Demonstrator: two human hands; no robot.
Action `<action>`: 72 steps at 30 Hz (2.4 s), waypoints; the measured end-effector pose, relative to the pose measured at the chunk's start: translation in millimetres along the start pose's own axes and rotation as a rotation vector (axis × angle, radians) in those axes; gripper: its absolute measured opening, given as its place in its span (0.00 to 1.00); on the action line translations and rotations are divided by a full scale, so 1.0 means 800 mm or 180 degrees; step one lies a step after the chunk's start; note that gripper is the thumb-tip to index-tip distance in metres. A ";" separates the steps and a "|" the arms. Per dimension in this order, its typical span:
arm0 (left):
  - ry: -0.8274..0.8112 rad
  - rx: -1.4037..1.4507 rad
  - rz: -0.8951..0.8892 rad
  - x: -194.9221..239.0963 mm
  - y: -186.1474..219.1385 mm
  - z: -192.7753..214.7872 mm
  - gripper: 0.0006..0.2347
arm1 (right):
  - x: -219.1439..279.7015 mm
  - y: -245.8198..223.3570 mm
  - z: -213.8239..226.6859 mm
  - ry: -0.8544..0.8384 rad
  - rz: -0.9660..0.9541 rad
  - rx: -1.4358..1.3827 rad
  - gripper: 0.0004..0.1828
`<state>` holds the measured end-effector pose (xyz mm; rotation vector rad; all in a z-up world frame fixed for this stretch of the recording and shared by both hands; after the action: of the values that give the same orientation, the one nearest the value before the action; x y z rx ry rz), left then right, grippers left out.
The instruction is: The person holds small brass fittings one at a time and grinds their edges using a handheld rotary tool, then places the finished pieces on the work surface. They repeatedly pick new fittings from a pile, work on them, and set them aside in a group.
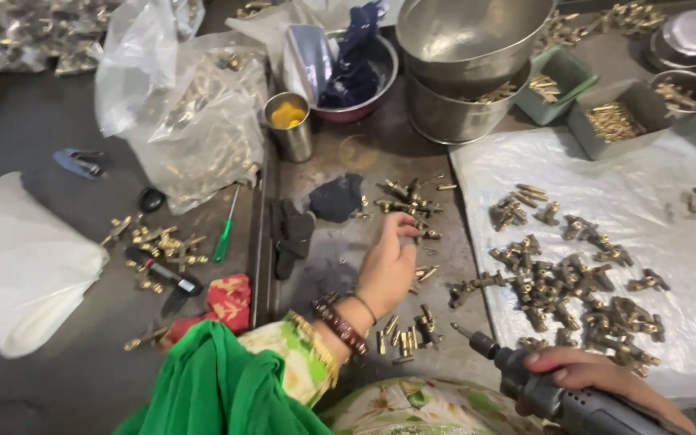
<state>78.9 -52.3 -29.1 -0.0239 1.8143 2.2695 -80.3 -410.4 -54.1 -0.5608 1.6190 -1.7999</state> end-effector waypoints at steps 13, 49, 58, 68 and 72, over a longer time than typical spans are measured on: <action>-0.2191 -0.2312 0.0027 -0.033 0.023 -0.079 0.25 | -0.035 -0.010 -0.030 0.0171 0.0399 -0.0408 0.37; -0.0707 -0.0840 0.0580 -0.063 -0.073 0.045 0.10 | -0.074 0.019 -0.023 0.0343 0.0603 -0.0867 0.24; -0.0759 0.3063 0.1712 0.033 0.040 0.034 0.08 | -0.162 -0.140 -0.069 0.1987 0.0579 -0.0440 0.27; 0.0097 0.3087 0.1968 0.072 0.092 0.047 0.09 | -0.176 -0.141 -0.087 0.1191 0.0875 -0.1070 0.29; 0.0168 0.3360 0.1908 0.081 0.102 0.047 0.08 | -0.176 -0.152 -0.100 0.1326 0.0987 -0.1292 0.30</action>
<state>5.4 -21.2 47.4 0.7123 3.0918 1.2460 -58.7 -250.8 68.0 -0.0882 2.2396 -1.4237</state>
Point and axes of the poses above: each hand's wrist, its own x-axis away from the middle knuckle, its own z-axis out of the back of the hand, y = z × x, the point moved 3 cm from there along -x, towards the middle knuckle, and after that the axes turned 1 degree about -x, right-handed, at the moved point
